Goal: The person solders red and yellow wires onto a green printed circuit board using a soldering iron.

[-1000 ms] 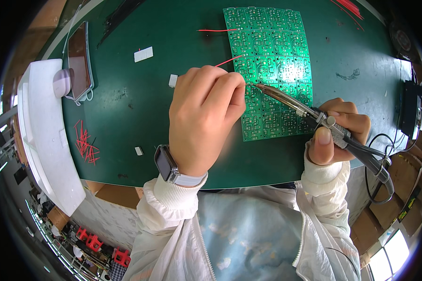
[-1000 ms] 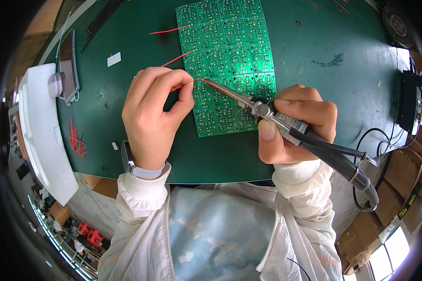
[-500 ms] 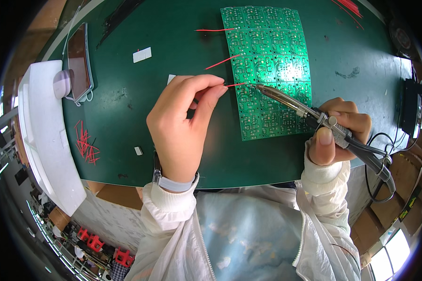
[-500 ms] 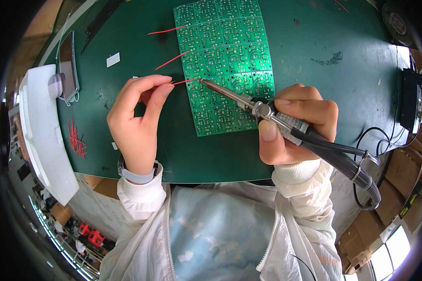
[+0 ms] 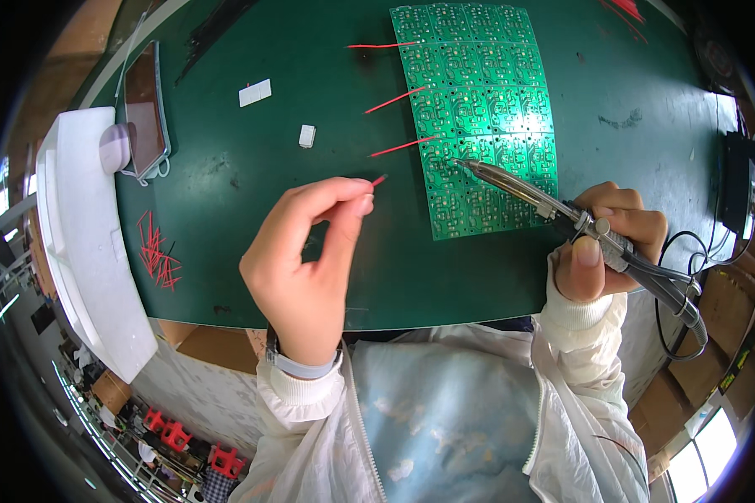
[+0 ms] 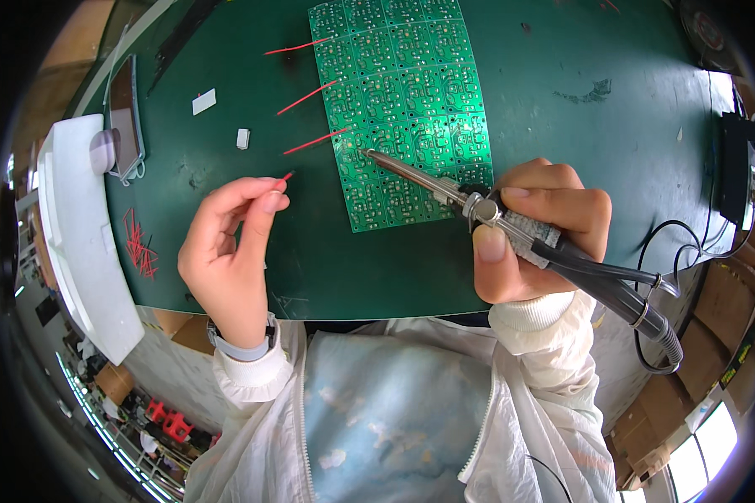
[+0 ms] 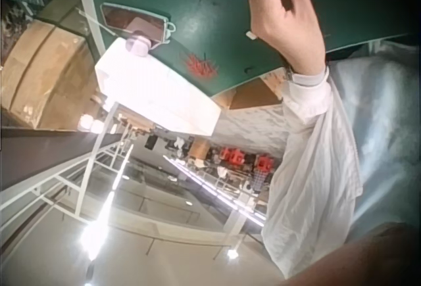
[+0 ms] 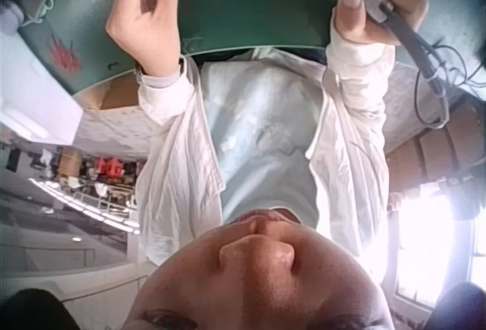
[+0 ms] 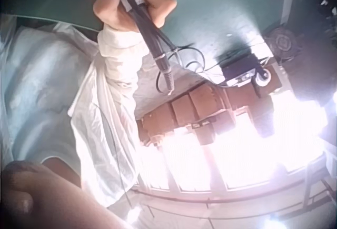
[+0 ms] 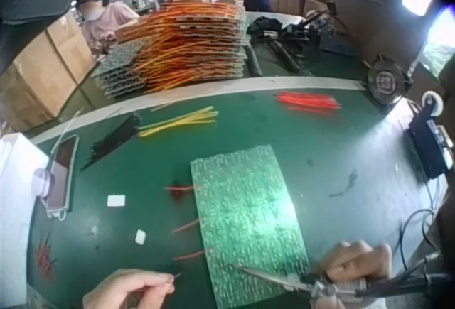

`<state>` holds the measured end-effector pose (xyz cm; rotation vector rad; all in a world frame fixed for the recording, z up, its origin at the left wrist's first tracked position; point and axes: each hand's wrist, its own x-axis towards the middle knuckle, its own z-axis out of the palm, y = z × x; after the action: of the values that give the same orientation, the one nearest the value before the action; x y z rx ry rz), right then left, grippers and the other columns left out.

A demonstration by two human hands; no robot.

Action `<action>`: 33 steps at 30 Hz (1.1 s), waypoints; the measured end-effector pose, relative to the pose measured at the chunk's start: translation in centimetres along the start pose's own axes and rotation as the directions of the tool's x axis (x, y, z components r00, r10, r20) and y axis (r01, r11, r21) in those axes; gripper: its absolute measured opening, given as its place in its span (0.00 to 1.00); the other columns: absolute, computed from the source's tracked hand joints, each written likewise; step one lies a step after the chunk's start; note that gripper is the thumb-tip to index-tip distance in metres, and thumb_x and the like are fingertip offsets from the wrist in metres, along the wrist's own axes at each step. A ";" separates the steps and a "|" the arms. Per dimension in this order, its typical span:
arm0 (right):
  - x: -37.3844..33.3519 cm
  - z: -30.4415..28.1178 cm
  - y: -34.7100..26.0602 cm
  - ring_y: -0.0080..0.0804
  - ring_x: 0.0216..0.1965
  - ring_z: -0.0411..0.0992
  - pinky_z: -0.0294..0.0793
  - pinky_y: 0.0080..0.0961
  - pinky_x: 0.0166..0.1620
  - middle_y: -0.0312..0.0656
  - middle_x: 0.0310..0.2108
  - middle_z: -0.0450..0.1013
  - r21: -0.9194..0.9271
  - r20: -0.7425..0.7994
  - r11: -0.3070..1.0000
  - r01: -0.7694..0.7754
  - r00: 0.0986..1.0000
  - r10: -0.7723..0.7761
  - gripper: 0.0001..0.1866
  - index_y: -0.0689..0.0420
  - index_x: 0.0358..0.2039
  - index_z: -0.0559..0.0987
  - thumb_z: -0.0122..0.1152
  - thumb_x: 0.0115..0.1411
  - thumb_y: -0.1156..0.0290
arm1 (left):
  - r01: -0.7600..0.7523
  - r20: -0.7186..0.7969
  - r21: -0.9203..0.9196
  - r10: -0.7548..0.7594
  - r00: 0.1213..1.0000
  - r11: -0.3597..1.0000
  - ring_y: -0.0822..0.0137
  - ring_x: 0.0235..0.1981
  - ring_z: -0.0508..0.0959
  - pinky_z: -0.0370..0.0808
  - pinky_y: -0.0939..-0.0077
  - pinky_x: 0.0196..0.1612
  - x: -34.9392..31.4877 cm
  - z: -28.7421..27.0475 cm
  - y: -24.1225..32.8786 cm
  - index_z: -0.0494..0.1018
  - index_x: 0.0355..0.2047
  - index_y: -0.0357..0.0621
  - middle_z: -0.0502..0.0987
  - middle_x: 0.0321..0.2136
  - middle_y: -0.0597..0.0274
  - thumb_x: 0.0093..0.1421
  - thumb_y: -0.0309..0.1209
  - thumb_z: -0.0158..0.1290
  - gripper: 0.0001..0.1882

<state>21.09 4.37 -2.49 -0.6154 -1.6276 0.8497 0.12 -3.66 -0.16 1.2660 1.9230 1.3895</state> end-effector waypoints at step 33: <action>-1.1 0.4 -0.4 0.25 0.18 0.62 0.63 0.21 0.23 0.43 0.21 0.66 0.023 -0.017 0.999 -0.041 0.999 0.042 0.17 0.62 0.28 0.63 0.62 0.43 0.72 | -0.223 0.243 0.105 0.192 0.951 0.969 0.72 0.25 0.70 0.69 0.81 0.30 0.2 2.9 -0.8 0.67 0.29 0.35 0.70 0.26 0.62 0.51 0.16 0.52 0.06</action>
<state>20.97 3.24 -2.88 -0.6414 -1.5926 0.8895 1.92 -2.11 -1.96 1.6565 1.7862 1.1646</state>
